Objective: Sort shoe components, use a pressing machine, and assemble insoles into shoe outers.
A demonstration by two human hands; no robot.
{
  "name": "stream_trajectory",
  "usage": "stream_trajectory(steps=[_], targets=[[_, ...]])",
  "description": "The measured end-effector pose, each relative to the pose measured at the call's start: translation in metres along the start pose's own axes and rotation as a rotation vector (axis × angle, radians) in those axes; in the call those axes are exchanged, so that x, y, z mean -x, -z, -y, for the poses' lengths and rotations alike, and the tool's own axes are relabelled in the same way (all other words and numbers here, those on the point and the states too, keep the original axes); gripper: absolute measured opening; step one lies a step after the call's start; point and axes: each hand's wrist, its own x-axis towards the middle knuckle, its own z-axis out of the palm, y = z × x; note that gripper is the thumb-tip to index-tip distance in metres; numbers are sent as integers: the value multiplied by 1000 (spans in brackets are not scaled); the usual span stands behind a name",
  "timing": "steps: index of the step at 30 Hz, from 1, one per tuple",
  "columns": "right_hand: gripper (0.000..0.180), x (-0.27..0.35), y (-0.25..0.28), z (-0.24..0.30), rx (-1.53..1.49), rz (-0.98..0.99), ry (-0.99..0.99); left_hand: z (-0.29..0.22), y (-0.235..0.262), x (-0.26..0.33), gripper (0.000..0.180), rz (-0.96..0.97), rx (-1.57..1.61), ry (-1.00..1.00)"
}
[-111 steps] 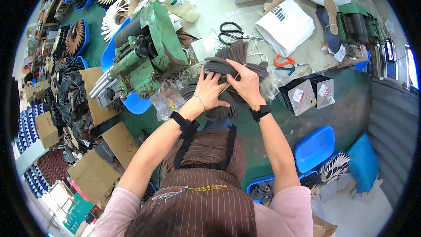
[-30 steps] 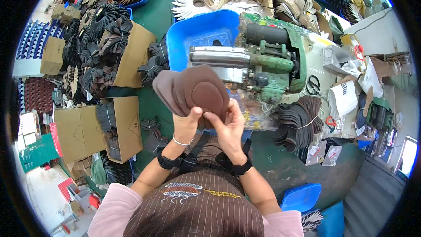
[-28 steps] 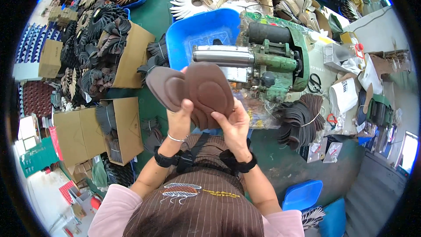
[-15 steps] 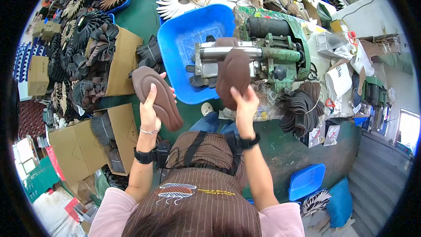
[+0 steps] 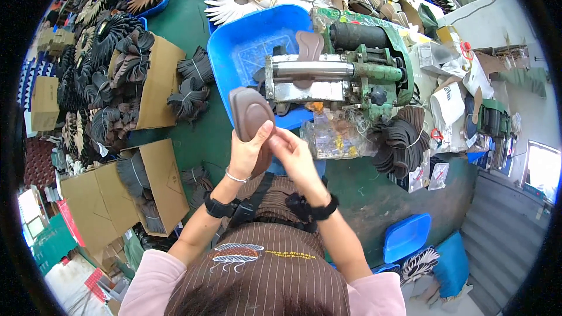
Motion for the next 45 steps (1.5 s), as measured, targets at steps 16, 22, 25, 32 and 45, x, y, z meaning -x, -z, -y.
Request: stream_trajectory(steps=[16,22,25,32,45], targets=[[31,6,13,3,63,82,-33,16,-3,-14,37,51,113,21],[19,-32,57,-24,132,-435,311,39,-3,-23,53,98,-206,-56],[26,-73,71,-9,229,-391,251,43,11,-24,58,27,-213,24],[39,-75,143,-73,-122,-567,-42,49,81,-38,66,-213,-160,194],[38,-132,191,-131,-589,-587,116,326,223,-175,92,-284,-479,594]])
